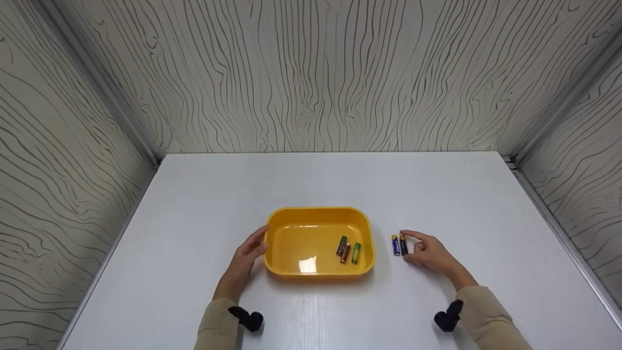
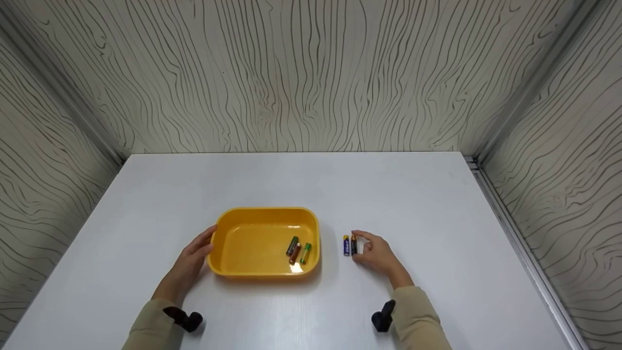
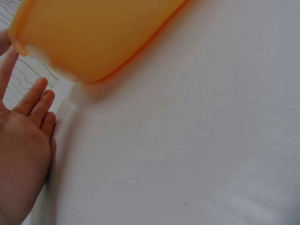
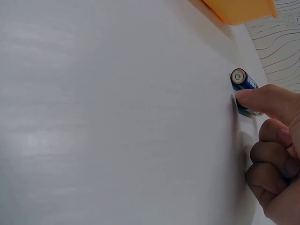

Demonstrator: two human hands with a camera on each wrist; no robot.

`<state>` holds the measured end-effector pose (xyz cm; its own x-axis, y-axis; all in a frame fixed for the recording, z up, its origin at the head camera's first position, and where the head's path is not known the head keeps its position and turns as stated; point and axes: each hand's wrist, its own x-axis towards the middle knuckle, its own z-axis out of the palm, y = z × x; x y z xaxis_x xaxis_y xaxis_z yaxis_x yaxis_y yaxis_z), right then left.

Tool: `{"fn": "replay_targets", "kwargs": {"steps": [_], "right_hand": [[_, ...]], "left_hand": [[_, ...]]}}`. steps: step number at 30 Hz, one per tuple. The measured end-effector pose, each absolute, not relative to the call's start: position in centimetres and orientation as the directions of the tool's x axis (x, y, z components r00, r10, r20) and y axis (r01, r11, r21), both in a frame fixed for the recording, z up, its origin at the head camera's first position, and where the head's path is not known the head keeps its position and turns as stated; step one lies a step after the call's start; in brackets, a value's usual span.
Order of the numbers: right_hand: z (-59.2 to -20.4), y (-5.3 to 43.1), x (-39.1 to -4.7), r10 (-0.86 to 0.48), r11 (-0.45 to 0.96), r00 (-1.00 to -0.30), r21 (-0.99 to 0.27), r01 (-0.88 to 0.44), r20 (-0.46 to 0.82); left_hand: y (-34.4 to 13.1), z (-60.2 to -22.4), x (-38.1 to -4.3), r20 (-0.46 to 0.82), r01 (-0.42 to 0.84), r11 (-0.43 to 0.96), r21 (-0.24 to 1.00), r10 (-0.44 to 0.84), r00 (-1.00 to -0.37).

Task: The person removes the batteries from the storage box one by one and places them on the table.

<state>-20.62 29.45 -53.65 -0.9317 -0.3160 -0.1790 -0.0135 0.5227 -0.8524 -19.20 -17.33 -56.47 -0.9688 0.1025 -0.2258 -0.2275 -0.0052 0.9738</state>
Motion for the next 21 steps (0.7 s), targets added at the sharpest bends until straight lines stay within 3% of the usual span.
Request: {"fn": "replay_targets", "kwargs": {"steps": [21], "right_hand": [[-52.5,27.2,-19.7,-0.173,0.523,-0.978,-0.852,0.006,-0.114]], "left_hand": [[-17.4,-56.4,-19.2,-0.231,-0.236,-0.026,0.971,0.113,-0.966]]}}
